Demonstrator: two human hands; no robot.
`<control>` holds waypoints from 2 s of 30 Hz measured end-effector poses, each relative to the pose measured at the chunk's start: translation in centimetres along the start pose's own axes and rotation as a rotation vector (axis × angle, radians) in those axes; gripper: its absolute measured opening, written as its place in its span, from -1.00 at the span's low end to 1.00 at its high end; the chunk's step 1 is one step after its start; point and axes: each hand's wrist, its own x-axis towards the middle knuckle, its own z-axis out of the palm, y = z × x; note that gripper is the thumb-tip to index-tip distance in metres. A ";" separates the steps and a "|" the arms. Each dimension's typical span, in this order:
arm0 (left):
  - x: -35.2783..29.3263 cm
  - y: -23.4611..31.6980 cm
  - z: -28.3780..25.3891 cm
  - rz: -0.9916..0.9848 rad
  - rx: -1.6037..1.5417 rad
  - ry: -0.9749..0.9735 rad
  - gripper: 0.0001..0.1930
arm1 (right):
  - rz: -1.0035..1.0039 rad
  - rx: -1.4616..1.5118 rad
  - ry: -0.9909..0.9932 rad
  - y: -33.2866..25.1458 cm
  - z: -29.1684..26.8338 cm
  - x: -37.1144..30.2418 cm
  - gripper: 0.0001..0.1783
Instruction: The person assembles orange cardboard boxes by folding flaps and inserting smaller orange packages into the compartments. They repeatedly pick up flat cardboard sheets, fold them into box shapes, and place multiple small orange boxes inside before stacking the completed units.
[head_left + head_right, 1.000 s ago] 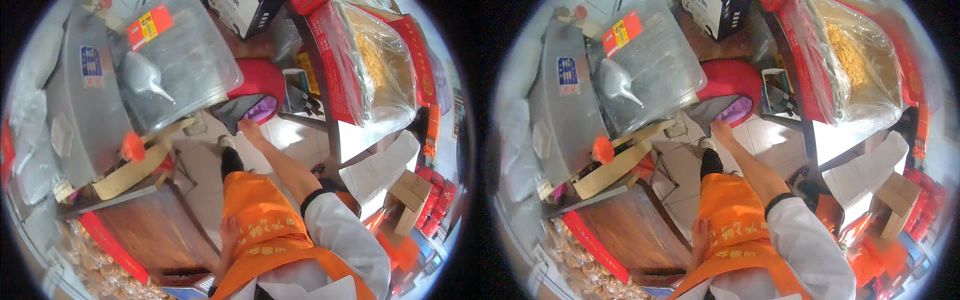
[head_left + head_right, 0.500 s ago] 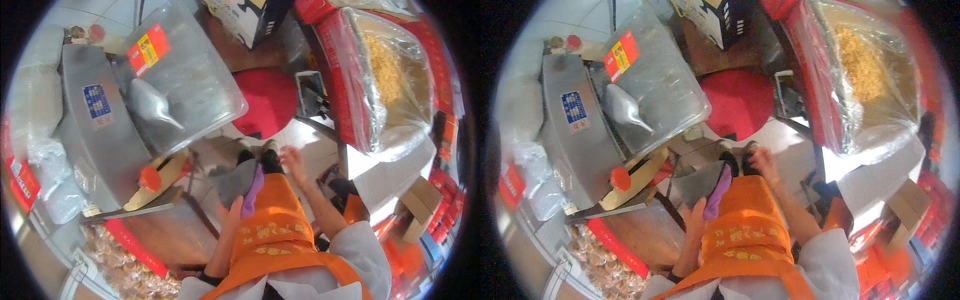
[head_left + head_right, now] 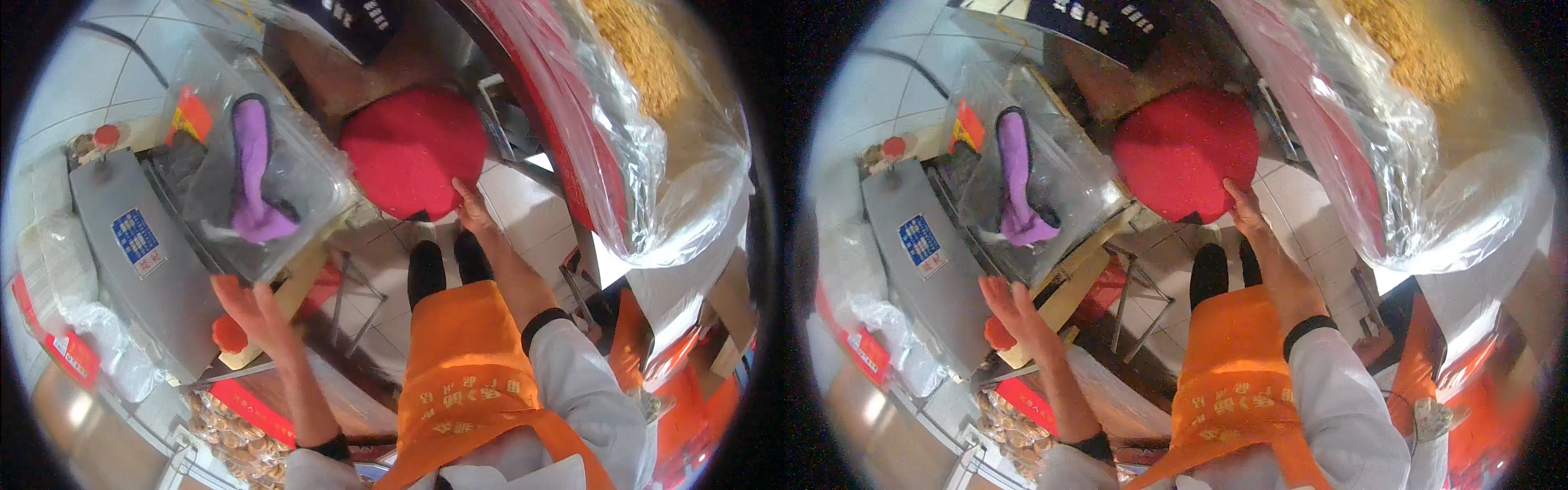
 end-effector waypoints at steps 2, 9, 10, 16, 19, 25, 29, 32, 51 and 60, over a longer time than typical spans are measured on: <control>-3.2 -2.2 -0.1 0.114 0.087 -0.067 -0.47 | -0.067 0.053 0.004 0.0 0.0 -0.7 -0.46; -12.2 -4.0 -0.7 -0.317 -0.209 -0.476 -0.57 | -0.093 0.253 0.003 -0.5 0.9 -7.5 -0.53; -12.8 -3.5 -1.3 -0.305 -0.188 -0.520 -0.58 | -0.082 0.280 0.006 -0.6 0.5 -8.4 -0.53; -15.5 -2.3 -2.9 -0.364 -0.251 -0.687 -0.68 | -0.163 0.394 0.141 -0.1 -2.6 -14.8 -0.62; -17.1 -0.1 -3.8 -0.481 -0.148 -0.718 -0.69 | -0.102 0.561 0.156 0.0 -4.0 -20.3 -0.62; -21.0 1.9 -1.5 -0.432 0.056 -1.142 -0.64 | -0.267 0.794 0.179 -0.4 -8.6 -28.0 -0.49; -21.9 2.9 2.9 -0.246 0.220 -1.446 -0.64 | -0.359 0.868 0.220 0.3 -12.8 -35.0 -0.31; -23.4 5.1 5.8 -0.029 0.339 -1.480 -0.67 | -0.569 0.945 0.268 1.7 -13.5 -38.5 -0.24; -46.2 4.6 17.5 0.589 1.211 -2.167 -0.22 | -0.942 1.156 0.697 18.1 -12.1 -56.3 -0.34; -64.4 -0.5 7.0 0.409 1.313 -2.582 -0.29 | -1.154 1.742 0.839 28.3 -13.7 -61.2 -0.37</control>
